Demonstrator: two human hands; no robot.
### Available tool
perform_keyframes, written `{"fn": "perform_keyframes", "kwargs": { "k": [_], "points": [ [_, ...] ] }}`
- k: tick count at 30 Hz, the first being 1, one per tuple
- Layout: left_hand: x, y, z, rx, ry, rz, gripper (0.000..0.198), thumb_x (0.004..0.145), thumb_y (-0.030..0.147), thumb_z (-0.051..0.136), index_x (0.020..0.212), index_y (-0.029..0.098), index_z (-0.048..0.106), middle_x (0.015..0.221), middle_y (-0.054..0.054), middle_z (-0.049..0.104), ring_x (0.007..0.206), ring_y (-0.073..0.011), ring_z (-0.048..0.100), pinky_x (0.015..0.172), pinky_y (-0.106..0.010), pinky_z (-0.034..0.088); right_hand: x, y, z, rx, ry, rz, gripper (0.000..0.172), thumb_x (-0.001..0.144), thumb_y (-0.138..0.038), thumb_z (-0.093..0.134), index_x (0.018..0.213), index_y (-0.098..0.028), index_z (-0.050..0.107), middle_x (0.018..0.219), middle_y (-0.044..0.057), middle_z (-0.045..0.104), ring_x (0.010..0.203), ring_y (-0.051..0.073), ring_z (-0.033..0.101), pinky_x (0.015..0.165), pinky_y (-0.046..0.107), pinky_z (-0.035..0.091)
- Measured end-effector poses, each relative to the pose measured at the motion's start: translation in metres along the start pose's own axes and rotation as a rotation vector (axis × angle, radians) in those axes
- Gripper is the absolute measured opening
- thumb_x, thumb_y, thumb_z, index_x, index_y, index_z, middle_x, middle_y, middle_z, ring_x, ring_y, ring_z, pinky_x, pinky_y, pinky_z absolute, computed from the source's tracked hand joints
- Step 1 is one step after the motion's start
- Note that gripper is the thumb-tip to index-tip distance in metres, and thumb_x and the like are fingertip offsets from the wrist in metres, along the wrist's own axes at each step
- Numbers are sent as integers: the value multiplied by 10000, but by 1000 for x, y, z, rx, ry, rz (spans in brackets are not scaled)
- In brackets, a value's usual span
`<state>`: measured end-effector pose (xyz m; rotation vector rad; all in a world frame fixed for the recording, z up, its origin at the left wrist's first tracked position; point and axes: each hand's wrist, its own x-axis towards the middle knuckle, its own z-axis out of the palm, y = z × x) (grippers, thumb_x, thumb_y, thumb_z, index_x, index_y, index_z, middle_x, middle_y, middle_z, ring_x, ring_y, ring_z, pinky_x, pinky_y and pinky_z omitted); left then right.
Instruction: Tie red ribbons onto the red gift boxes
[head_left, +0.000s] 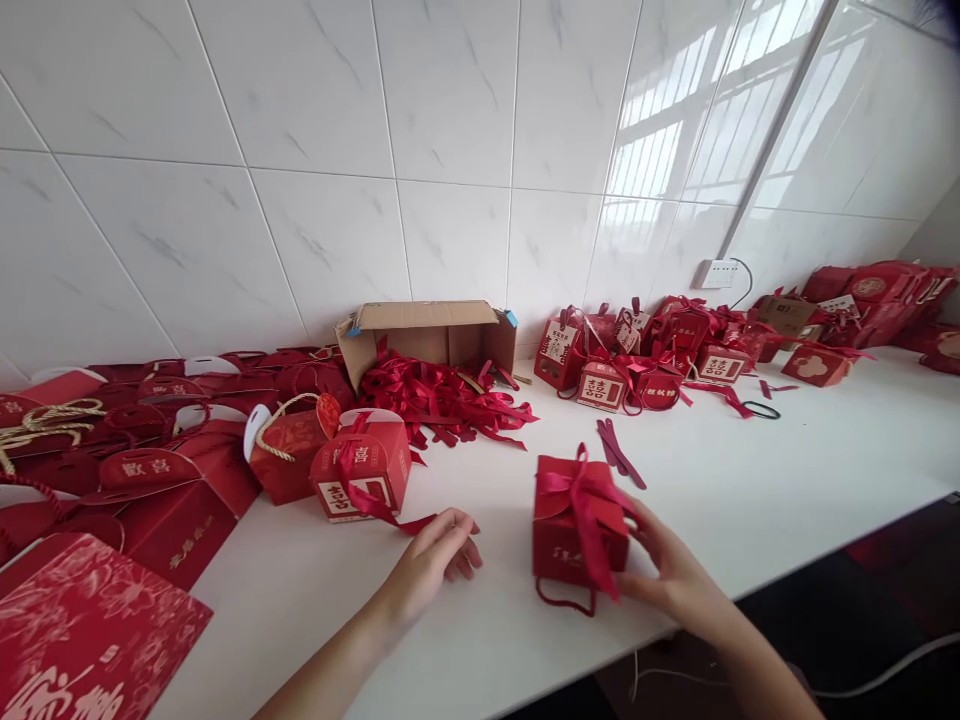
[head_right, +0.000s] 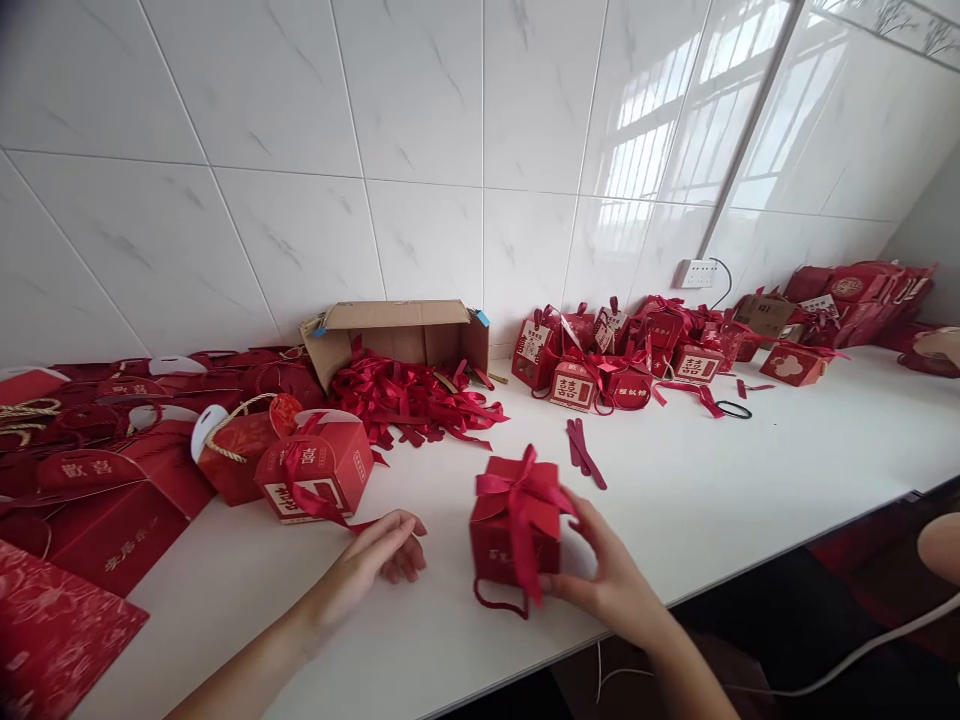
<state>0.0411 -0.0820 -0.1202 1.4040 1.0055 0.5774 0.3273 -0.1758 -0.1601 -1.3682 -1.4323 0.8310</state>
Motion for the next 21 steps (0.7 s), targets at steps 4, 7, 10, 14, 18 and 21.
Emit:
{"fn": "perform_keyframes", "kwargs": {
  "k": [4, 7, 10, 14, 18, 21],
  "points": [
    [-1, -3, 0, 38, -34, -2, 356, 859, 559, 448, 855, 217, 547, 781, -19, 628, 757, -181, 548, 716, -299, 365, 8, 32, -73, 21, 296, 19, 851, 647, -480, 759, 1378, -256, 387, 1425, 153, 433, 1288, 379, 428, 1037, 542, 381],
    [-3, -1, 2, 37, -13, -9, 373, 833, 590, 468, 839, 225, 546, 769, -13, 619, 755, -187, 534, 728, -302, 359, 19, 42, -127, 12, 465, 68, 827, 640, -448, 776, 1355, -269, 403, 1423, 144, 441, 1332, 361, 379, 1084, 480, 340],
    [-5, 2, 5, 32, 5, -22, 381, 820, 603, 477, 830, 229, 551, 766, -12, 616, 754, -191, 530, 730, -302, 354, 30, 48, -164, 39, 456, 72, 633, 736, -408, 711, 1304, -306, 452, 1433, 128, 436, 1348, 308, 375, 1037, 364, 389],
    [-6, 4, 6, 52, 23, -25, 379, 825, 601, 467, 832, 236, 566, 795, -13, 612, 802, -201, 533, 737, -298, 337, 37, 69, -178, -369, 581, 290, 688, 792, -486, 580, 1363, -159, 379, 1348, 254, 475, 1294, 380, 425, 998, 435, 399],
    [-7, 5, 7, 44, 30, -13, 375, 818, 603, 479, 808, 240, 574, 784, -16, 608, 821, -213, 531, 737, -297, 332, 34, 95, -170, -667, 730, 530, 865, 811, -413, 449, 1362, 183, 148, 1331, 472, 303, 1308, 525, 301, 1014, 589, 308],
    [-7, 4, 8, 30, 32, -12, 375, 813, 607, 491, 791, 242, 571, 771, -15, 604, 820, -214, 519, 738, -297, 344, 29, 103, -161, -777, 649, 532, 625, 833, -350, 351, 1285, 79, 406, 1286, 362, 451, 1299, 443, 376, 1046, 543, 305]
  ]
}}
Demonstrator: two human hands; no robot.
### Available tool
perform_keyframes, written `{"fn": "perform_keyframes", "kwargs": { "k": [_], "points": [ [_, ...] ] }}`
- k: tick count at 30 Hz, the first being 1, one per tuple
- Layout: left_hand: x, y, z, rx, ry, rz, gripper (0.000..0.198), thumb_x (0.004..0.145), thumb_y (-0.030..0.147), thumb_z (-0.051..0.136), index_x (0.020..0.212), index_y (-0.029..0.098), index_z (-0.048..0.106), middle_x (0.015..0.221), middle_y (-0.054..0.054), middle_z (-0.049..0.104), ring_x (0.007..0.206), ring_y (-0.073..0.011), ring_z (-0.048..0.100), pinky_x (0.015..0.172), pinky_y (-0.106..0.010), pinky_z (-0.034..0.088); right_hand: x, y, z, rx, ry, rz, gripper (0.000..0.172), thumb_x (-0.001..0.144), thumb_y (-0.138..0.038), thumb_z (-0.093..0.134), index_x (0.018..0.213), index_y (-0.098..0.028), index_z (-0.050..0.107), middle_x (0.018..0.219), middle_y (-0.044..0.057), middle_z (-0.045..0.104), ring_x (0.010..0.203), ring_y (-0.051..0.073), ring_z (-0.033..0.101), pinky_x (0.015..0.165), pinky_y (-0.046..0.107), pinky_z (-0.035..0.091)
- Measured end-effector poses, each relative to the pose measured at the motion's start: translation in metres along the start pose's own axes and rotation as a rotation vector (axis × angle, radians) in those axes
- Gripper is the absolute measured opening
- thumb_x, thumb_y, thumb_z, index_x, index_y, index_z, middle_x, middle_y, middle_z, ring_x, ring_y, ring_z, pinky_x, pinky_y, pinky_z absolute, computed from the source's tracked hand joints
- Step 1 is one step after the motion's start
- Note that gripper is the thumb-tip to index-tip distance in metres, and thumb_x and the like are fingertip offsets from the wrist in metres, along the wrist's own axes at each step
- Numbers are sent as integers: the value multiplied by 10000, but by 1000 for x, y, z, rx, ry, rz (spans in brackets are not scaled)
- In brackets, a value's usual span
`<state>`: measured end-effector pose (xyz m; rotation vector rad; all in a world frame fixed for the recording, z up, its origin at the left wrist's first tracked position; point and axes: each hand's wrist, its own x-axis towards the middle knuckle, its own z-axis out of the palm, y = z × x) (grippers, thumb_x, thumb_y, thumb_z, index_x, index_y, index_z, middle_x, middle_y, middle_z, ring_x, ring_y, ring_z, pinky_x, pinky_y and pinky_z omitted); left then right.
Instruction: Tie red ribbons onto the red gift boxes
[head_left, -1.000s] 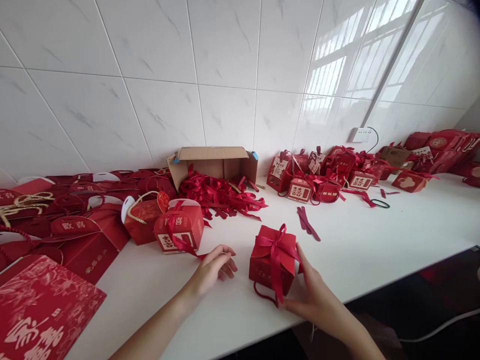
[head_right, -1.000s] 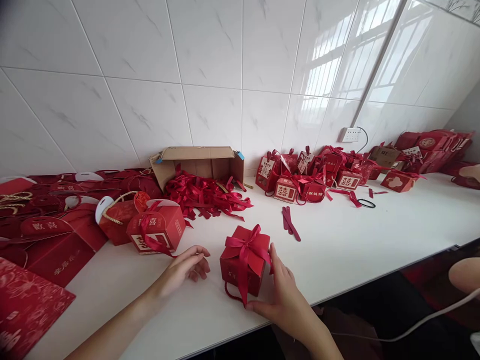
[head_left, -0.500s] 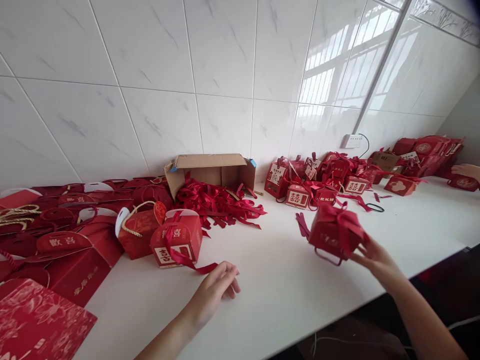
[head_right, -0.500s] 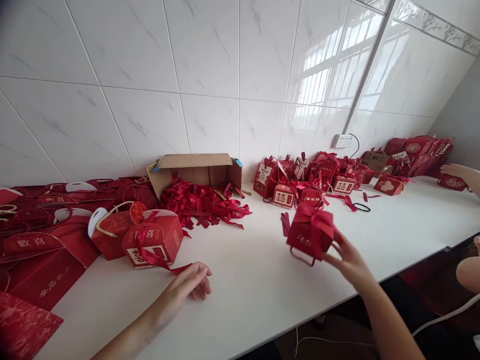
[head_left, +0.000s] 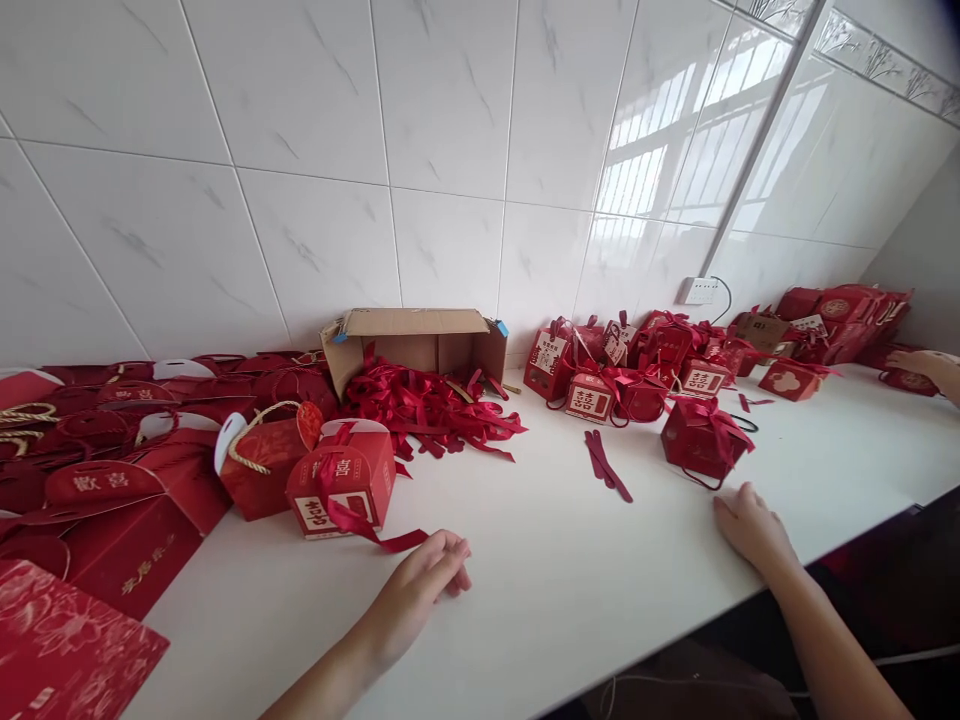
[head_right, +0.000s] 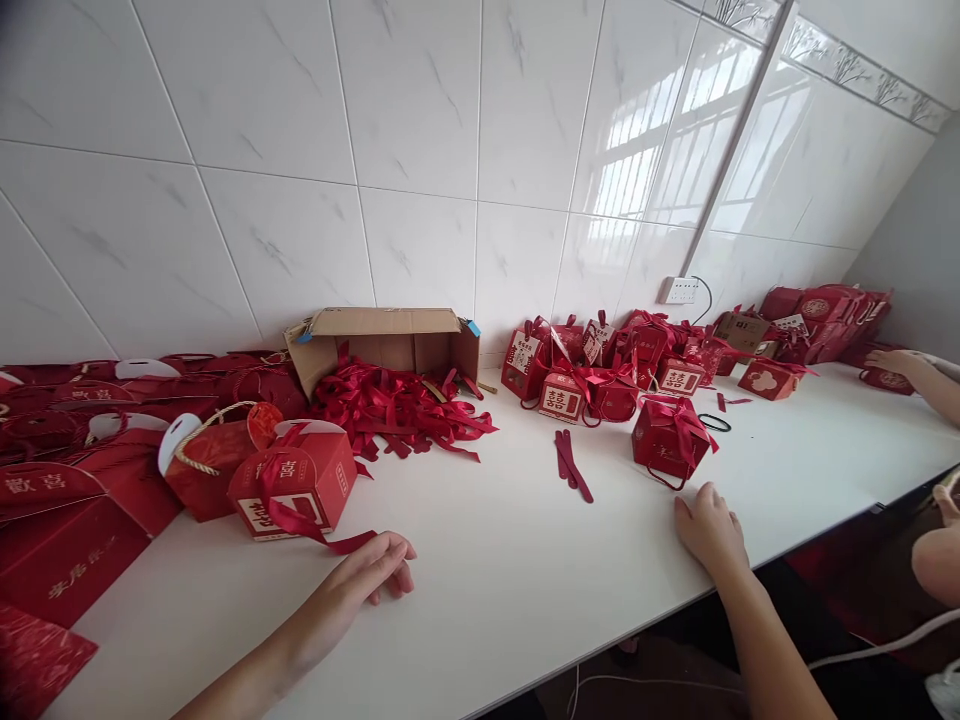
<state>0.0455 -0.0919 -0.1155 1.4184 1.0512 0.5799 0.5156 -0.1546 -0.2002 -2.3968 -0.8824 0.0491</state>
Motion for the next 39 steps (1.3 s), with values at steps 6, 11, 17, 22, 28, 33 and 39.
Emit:
{"fn": "perform_keyframes", "kwargs": {
  "k": [6, 11, 17, 22, 28, 33, 39],
  "points": [
    [0, -3, 4, 45, 75, 71, 279, 821, 519, 537, 845, 241, 546, 751, -8, 593, 780, -208, 539, 723, -306, 379, -29, -2, 7, -118, -35, -65, 500, 846, -382, 325, 1171, -84, 562, 1335, 248, 466, 1349, 399, 318, 1063, 588, 248],
    [0, -4, 0, 252, 311, 385, 216, 827, 370, 584, 1010, 269, 533, 938, -58, 607, 877, -243, 546, 804, -374, 413, -87, -25, 32, -223, -98, -236, 642, 838, -520, 361, 1331, -126, 475, 1454, 239, 333, 1395, 471, 142, 1020, 717, 150],
    [6, 9, -44, 573, 987, 928, 431, 728, 231, 685, 1113, 232, 492, 1296, -151, 390, 1231, -324, 398, 1044, -459, 319, -183, -98, 47, 27, -413, -561, 667, 882, -565, 337, 1468, -247, 315, 1570, 97, 149, 1420, 405, -55, 1075, 686, -45],
    [20, 6, -79, 776, 1137, 630, 615, 713, 410, 690, 1190, 155, 396, 1227, -185, 448, 1218, -395, 381, 1033, -580, 262, -217, -183, 11, 44, -1044, -848, 762, 858, -519, 487, 1505, -248, 190, 1565, 44, -80, 1414, 371, -133, 1099, 652, -46],
    [28, -4, -84, 591, 1004, 497, 810, 631, 410, 756, 1266, 161, 320, 1274, -183, 431, 1243, -377, 400, 1020, -538, 340, -179, -285, 5, 368, -914, -771, 617, 880, -442, 477, 1441, -210, 364, 1568, 69, 178, 1441, 262, 143, 1150, 437, 204],
    [15, 0, -68, 291, 503, 598, 865, 673, 309, 756, 1339, 246, 209, 1408, -158, 298, 1328, -314, 347, 1097, -481, 294, -166, -309, 24, 673, -848, -368, 466, 916, -524, 308, 1051, -184, 596, 1163, 106, 604, 1051, 243, 562, 874, 386, 446],
    [1, -2, -36, 120, 80, 651, 769, 725, 193, 713, 1270, 323, 186, 1399, -122, 241, 1353, -277, 310, 1126, -479, 267, -176, -251, 20, 942, -801, -254, 383, 870, -542, 467, 823, -186, 601, 758, 25, 579, 704, 160, 508, 661, 294, 391]
  ]
}}
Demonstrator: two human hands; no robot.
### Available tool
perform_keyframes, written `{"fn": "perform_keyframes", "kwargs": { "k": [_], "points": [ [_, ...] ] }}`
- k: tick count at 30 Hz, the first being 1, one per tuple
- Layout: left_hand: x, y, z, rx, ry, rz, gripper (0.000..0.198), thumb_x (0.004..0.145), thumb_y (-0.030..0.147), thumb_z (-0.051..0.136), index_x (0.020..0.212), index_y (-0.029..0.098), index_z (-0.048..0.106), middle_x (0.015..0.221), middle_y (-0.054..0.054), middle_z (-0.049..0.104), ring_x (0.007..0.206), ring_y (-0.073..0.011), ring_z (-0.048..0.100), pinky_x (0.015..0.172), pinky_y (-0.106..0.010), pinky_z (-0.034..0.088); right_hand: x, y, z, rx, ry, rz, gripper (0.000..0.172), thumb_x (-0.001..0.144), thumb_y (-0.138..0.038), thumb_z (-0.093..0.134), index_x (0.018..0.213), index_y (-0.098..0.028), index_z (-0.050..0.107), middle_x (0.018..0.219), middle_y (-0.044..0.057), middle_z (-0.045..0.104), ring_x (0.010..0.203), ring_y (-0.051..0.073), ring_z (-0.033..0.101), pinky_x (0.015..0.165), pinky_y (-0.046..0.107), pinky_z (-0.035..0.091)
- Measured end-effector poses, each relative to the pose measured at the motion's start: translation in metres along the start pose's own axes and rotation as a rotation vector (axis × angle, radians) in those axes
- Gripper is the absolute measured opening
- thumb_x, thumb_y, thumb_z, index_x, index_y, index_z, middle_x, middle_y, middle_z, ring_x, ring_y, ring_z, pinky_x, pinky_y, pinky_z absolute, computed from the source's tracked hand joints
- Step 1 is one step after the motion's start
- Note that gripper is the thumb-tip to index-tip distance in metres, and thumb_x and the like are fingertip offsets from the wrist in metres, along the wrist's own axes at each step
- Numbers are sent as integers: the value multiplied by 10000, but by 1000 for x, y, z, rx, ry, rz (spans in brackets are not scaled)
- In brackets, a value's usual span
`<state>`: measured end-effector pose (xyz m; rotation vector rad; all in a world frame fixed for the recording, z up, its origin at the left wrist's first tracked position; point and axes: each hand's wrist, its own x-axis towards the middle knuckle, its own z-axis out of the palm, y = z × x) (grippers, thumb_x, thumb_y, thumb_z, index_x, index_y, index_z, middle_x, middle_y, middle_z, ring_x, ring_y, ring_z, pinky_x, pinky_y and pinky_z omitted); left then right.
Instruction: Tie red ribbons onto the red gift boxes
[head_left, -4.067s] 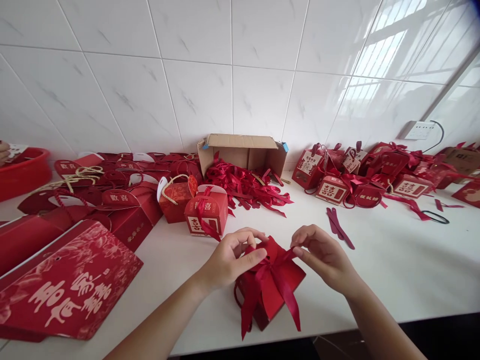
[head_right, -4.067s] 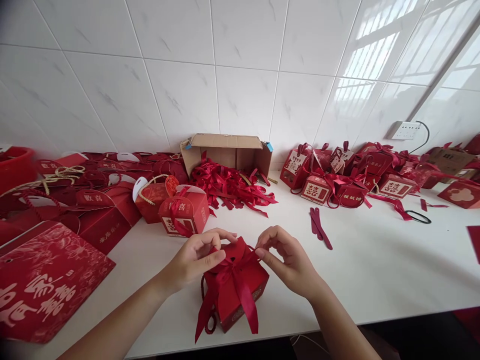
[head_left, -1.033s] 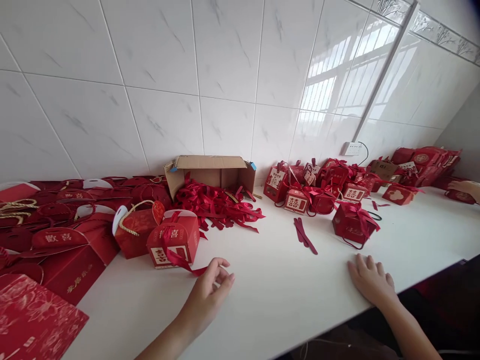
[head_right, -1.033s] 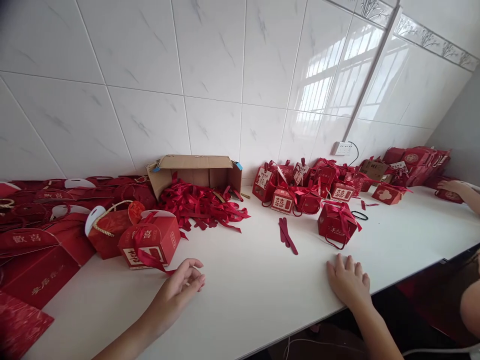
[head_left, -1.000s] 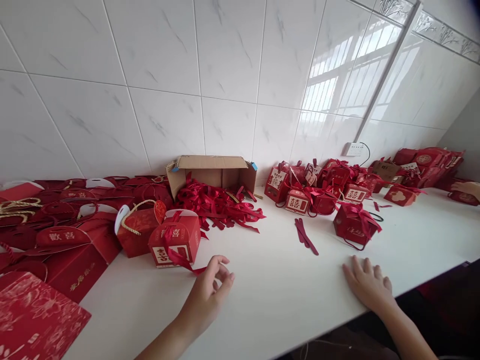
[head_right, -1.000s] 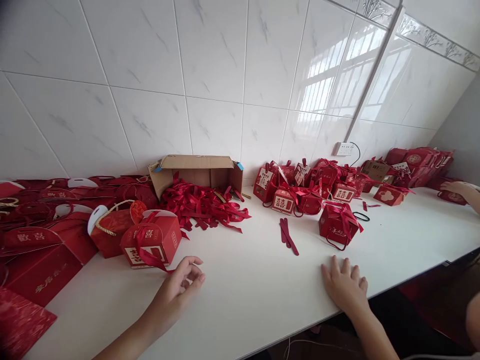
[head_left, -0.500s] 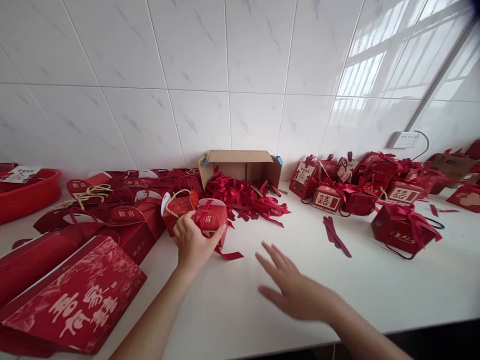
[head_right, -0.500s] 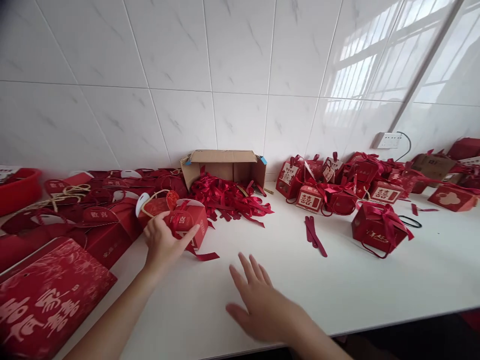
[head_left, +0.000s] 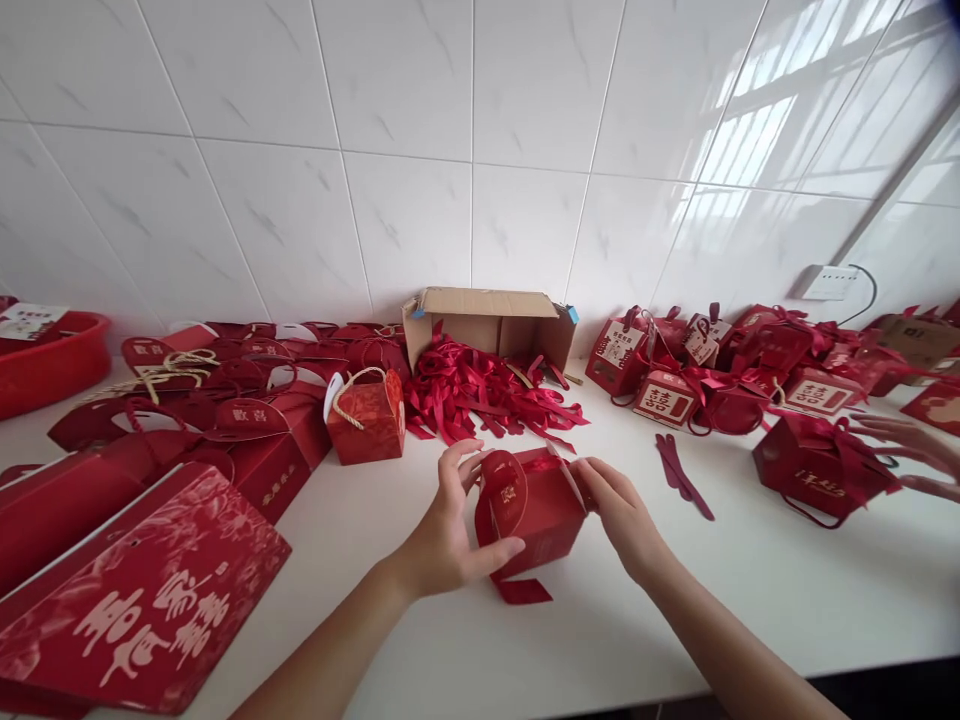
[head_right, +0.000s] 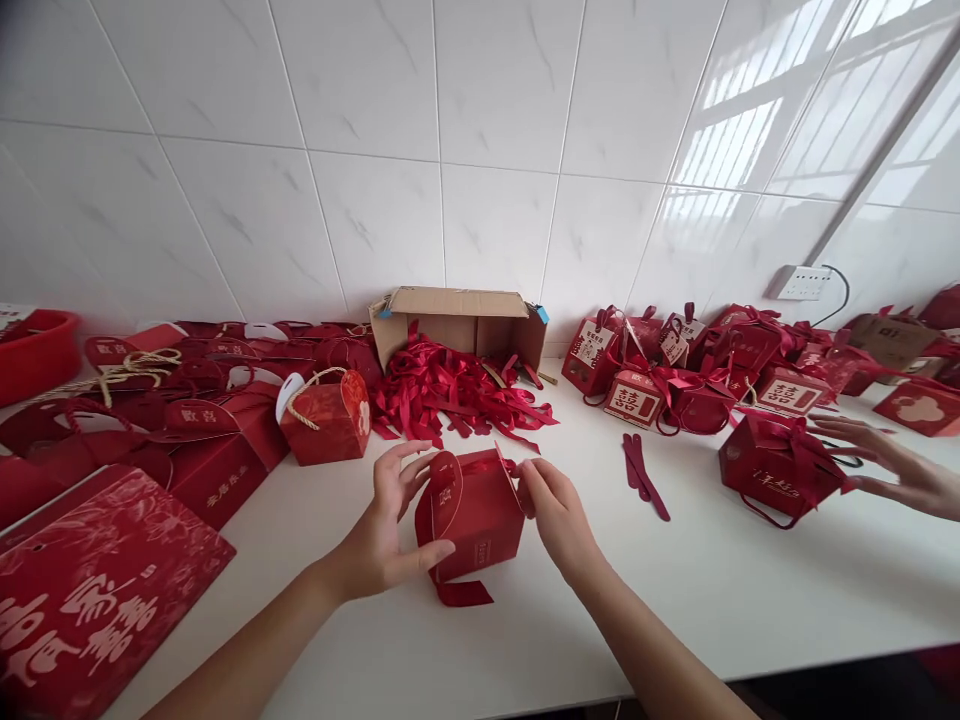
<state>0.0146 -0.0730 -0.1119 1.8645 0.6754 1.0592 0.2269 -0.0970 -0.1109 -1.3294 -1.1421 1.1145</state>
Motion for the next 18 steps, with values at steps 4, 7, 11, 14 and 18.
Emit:
{"fn": "perform_keyframes", "kwargs": {
  "k": [4, 7, 11, 14, 18],
  "points": [
    [-2, 3, 3, 20, -37, 30, 620, 720, 188, 711, 1118, 308, 252, 1386, -108, 166, 1389, -302, 233, 1105, -503, 297, -25, 21, -12, 267, 19, 14, 349, 847, -501, 559, 980, -195, 662, 678, -3, 498, 653, 133, 467, 632, 269, 382],
    [-6, 12, 0, 265, 69, 48, 493, 701, 245, 729, 1005, 261, 341, 1329, -112, 223, 1351, -330, 218, 1078, -539, 293, -34, 30, -13, 337, 64, 75, 358, 833, -475, 594, 1040, -194, 675, 629, -31, 436, 536, 84, 365, 526, 238, 306],
    [-23, 28, 5, 514, 404, 82, 160, 839, 267, 574, 957, 241, 469, 1048, -61, 379, 1041, -227, 442, 944, -411, 397, -36, 33, -15, 280, 22, 175, 419, 847, -470, 558, 1169, -213, 638, 555, -64, 336, 466, 67, 217, 453, 231, 184],
    [-38, 33, 15, 449, 314, -47, 165, 927, 300, 427, 1042, 256, 538, 956, -46, 449, 858, -185, 499, 791, -315, 440, -35, 30, -18, 102, -42, 185, 497, 884, -512, 472, 1286, -236, 565, 516, -68, 314, 472, 87, 221, 452, 231, 191],
    [-47, 33, 22, 326, 157, -307, 357, 941, 413, 371, 1201, 266, 566, 932, -58, 561, 834, -214, 541, 762, -312, 437, -34, 25, -18, -92, -16, 89, 578, 880, -606, 415, 1329, -262, 536, 548, -42, 396, 553, 126, 384, 549, 253, 341]
  ]
}}
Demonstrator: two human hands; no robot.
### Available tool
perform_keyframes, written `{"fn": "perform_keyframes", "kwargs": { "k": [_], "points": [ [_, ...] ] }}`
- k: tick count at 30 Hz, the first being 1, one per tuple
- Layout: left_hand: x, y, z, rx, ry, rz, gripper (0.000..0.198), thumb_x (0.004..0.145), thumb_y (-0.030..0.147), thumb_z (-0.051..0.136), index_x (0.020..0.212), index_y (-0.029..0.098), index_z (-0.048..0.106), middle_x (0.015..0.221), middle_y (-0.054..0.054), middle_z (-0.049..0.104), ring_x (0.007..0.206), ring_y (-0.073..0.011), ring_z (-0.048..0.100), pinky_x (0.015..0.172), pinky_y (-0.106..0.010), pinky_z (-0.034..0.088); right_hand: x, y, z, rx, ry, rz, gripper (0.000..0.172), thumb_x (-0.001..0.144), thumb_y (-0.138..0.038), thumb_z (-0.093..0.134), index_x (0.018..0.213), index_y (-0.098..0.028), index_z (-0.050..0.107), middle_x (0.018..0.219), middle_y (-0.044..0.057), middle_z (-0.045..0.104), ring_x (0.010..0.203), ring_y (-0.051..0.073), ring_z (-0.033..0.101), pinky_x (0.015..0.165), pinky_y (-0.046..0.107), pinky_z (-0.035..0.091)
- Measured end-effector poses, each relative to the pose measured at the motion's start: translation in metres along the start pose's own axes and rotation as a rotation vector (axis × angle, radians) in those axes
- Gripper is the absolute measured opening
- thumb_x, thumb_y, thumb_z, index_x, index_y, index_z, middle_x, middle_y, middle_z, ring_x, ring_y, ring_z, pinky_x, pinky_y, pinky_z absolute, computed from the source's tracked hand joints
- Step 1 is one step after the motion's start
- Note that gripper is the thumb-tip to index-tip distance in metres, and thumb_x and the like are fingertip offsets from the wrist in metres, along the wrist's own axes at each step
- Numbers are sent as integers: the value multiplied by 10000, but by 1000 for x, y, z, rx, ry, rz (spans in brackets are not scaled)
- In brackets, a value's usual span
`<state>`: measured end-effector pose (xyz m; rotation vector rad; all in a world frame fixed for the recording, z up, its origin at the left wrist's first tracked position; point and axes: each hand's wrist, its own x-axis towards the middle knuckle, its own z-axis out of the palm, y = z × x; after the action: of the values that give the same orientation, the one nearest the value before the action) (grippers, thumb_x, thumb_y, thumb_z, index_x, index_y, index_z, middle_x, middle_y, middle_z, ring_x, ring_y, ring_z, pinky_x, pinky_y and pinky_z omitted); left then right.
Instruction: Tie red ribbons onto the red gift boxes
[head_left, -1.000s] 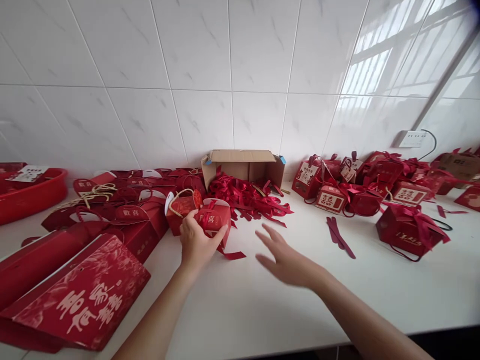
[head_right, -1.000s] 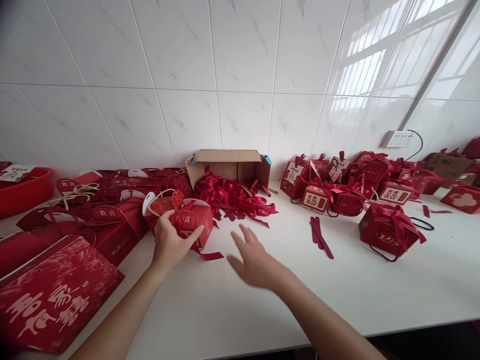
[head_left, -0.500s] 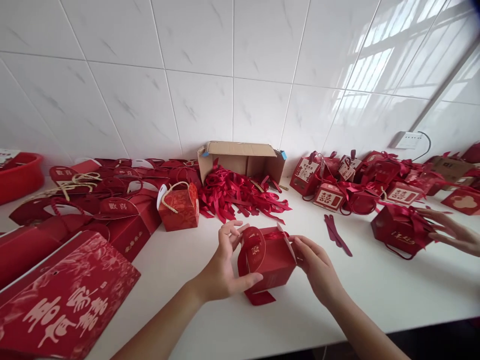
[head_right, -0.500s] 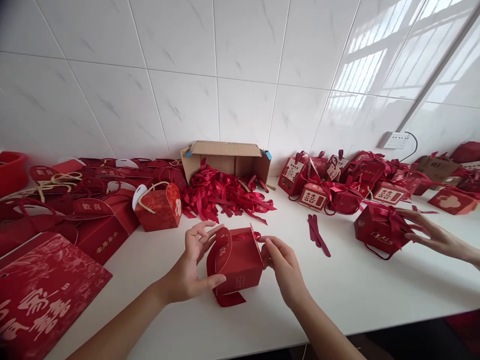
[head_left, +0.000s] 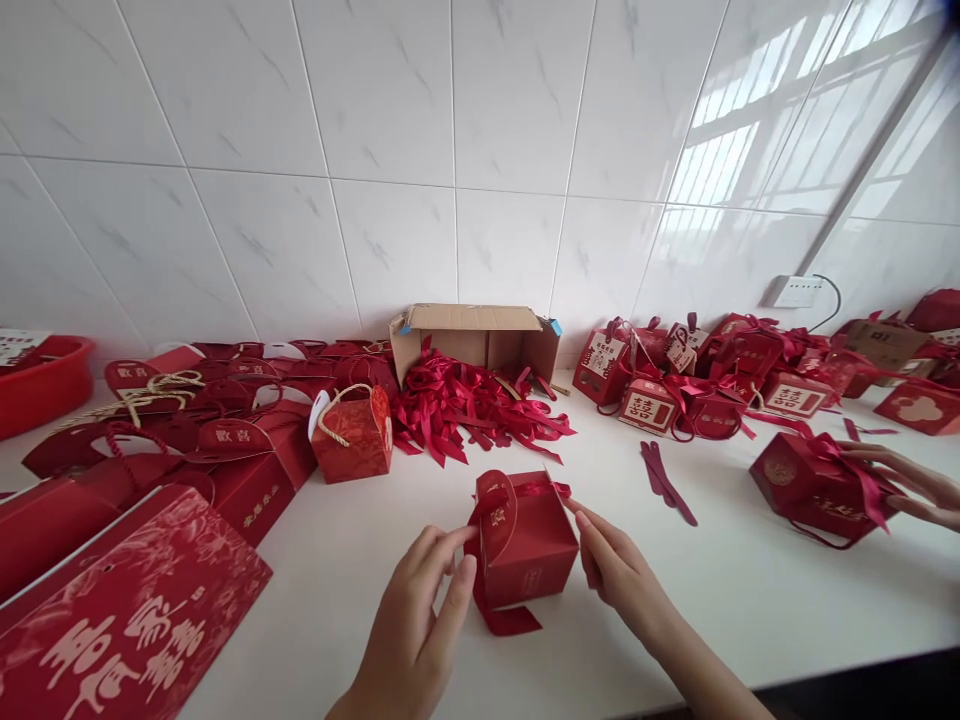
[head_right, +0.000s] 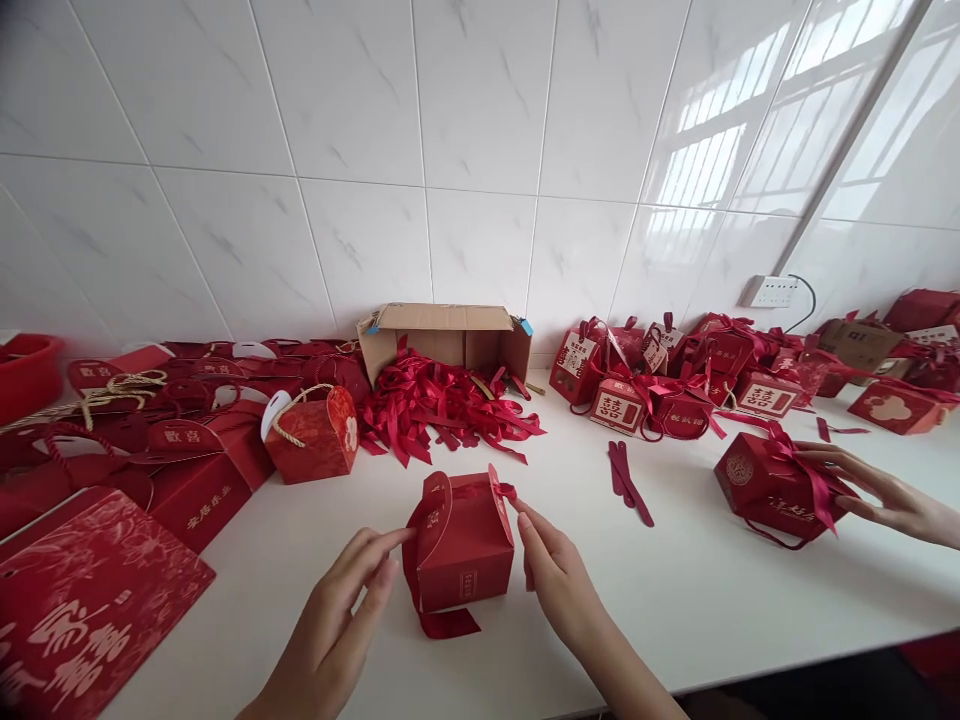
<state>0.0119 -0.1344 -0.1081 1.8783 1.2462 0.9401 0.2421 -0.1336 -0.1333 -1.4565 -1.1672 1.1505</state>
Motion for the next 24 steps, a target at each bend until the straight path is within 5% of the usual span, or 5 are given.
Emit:
{"fn": "perform_keyframes", "kwargs": {
  "k": [5, 9, 14, 18, 24],
  "points": [
    [5, -5, 0, -96, -65, -287, 586, 904, 573, 345, 1384, 255, 453, 687, -19, 568, 723, -231, 538, 708, -320, 400, 0, -3, 12, 123, 76, -76, 552, 815, -636, 510, 1222, -282, 630, 1009, 43, 623, 930, 220, 558, 840, 336, 445],
    [14, -7, -1, -307, -34, -474, 786, 879, 640, 334, 1498, 186, 164, 635, 26, 554, 542, -161, 457, 569, -281, 338, 3, 3, 22, 447, 68, -20, 484, 806, -582, 583, 1206, -314, 628, 1312, 19, 555, 1240, 255, 447, 996, 361, 386],
    [31, 2, -5, -728, 180, -392, 590, 875, 399, 562, 1403, 289, 323, 1109, -42, 635, 846, -147, 593, 707, -263, 439, 10, -3, 22, 726, 155, -126, 362, 753, -487, 700, 1078, -330, 674, 1213, 0, 622, 1173, 208, 508, 918, 306, 422],
    [46, 11, -9, -1185, 247, -416, 128, 869, 184, 564, 984, 223, 605, 945, -13, 653, 870, -146, 636, 699, -260, 500, 12, -21, 14, 855, 149, -149, 217, 737, -402, 743, 920, -303, 680, 1021, -26, 645, 962, 139, 566, 762, 240, 449],
    [56, 22, -13, -1344, 353, -381, 105, 867, 113, 560, 826, 187, 623, 807, 2, 651, 689, -108, 630, 603, -243, 534, 18, -40, 4, 959, 146, -182, 198, 703, -294, 781, 793, -240, 613, 981, -25, 634, 859, 107, 552, 653, 193, 442]
  ]
}}
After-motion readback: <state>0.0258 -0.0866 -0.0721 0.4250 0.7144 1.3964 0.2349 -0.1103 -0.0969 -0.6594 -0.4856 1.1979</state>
